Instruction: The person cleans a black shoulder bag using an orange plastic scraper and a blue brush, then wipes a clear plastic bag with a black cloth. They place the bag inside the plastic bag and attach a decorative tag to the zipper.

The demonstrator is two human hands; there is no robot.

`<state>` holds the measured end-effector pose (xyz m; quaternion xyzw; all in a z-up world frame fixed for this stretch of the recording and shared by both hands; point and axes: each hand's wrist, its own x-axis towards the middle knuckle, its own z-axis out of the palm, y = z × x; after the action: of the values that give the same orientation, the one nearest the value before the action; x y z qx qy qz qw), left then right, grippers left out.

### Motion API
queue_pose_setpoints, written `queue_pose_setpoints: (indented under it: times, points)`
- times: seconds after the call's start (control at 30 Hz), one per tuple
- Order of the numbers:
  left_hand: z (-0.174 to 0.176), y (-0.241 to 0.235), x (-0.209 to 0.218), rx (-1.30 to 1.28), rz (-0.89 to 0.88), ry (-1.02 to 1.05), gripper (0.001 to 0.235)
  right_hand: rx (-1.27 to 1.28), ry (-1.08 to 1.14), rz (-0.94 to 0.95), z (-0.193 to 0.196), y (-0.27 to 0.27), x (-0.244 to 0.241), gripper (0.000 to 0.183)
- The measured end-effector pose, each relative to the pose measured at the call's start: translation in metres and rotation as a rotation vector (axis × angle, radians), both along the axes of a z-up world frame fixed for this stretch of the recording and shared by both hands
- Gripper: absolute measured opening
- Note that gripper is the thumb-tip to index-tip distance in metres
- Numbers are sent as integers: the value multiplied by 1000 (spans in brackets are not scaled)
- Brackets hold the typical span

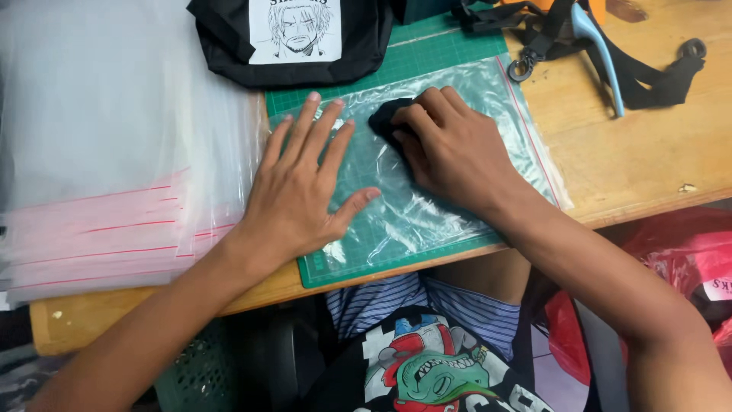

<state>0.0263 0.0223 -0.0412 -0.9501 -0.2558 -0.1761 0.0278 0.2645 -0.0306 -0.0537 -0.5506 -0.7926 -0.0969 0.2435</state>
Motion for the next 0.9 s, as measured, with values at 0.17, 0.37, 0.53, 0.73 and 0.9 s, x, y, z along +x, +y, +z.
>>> queue_pose_setpoints:
  times: [0.17,0.37,0.53,0.73,0.9]
  points:
    - [-11,8,4,-154,39,57,78,-54,108,-40,-5,0,11,13]
    - [-15,10,2,-264,32,67,83,-155,-79,-304,2,-1,42,18]
    - [-13,10,3,-261,42,102,86,-300,-288,-510,4,10,69,23]
    - [-6,20,-3,28,178,-199,47,-203,-108,-151,22,13,22,19]
    - [-22,46,-30,275,397,-39,22,-235,-71,11,8,19,-3,18]
